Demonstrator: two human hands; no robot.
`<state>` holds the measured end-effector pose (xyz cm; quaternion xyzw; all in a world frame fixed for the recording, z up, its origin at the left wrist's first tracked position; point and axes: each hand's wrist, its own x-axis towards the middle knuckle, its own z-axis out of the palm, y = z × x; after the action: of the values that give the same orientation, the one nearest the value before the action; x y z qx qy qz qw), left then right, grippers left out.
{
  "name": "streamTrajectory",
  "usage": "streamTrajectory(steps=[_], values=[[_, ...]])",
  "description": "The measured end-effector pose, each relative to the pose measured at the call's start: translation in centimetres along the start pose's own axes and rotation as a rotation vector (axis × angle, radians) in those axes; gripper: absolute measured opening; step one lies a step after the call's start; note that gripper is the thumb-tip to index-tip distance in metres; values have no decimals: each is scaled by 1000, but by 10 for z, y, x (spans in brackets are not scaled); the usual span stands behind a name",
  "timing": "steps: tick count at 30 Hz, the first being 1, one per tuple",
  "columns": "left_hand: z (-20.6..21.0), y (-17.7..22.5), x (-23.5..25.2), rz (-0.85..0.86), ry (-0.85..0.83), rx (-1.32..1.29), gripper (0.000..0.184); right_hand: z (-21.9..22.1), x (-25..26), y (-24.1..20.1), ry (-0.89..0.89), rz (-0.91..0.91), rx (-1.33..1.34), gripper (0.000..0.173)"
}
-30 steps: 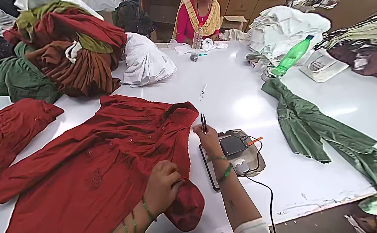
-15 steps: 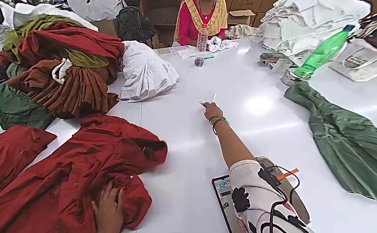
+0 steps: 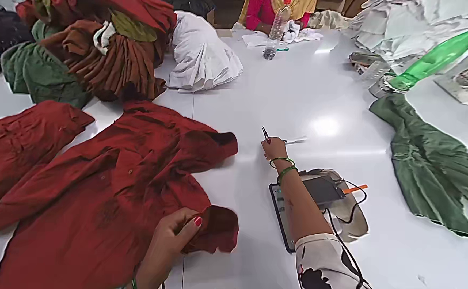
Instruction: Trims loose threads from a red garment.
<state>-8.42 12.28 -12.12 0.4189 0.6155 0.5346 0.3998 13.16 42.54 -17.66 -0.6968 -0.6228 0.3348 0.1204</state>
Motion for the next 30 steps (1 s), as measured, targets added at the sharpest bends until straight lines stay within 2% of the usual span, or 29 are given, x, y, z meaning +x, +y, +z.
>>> streamTrajectory(steps=[2,4,5,7,9,10,11,13,14,17,20,24,30], values=[[-13,13,-15,-238,-215,-395,20,-5,-59,-3,38,-186,61,31],[-28,18,-32,-274,-392,-623,15,-7,-131,-4,106,-389,296,24],[-33,19,-40,-256,-460,-680,15,-6,-169,-6,68,-450,465,21],[-39,20,-58,-215,-533,-724,14,-5,-238,-5,-190,-589,708,30],[-37,20,-72,-165,-521,-675,13,-4,-282,0,-448,-743,713,55],[-36,19,-77,-138,-509,-641,13,-2,-298,3,-512,-793,686,60],[-35,19,-82,-119,-496,-621,13,0,-310,6,-542,-814,666,50],[-37,20,-89,-110,-494,-625,17,4,-324,14,-584,-792,694,14],[-39,20,-92,-119,-506,-646,20,4,-327,20,-654,-756,778,6],[-39,20,-100,-127,-511,-664,25,8,-336,31,-871,-572,1154,15],[-37,22,-106,-149,-460,-681,24,13,-346,32,-948,-425,1347,15],[-36,24,-108,-165,-478,-714,21,13,-346,35,-953,-392,1445,14],[-36,24,-106,-113,-490,-683,21,13,-341,34,-990,-407,1452,14]])
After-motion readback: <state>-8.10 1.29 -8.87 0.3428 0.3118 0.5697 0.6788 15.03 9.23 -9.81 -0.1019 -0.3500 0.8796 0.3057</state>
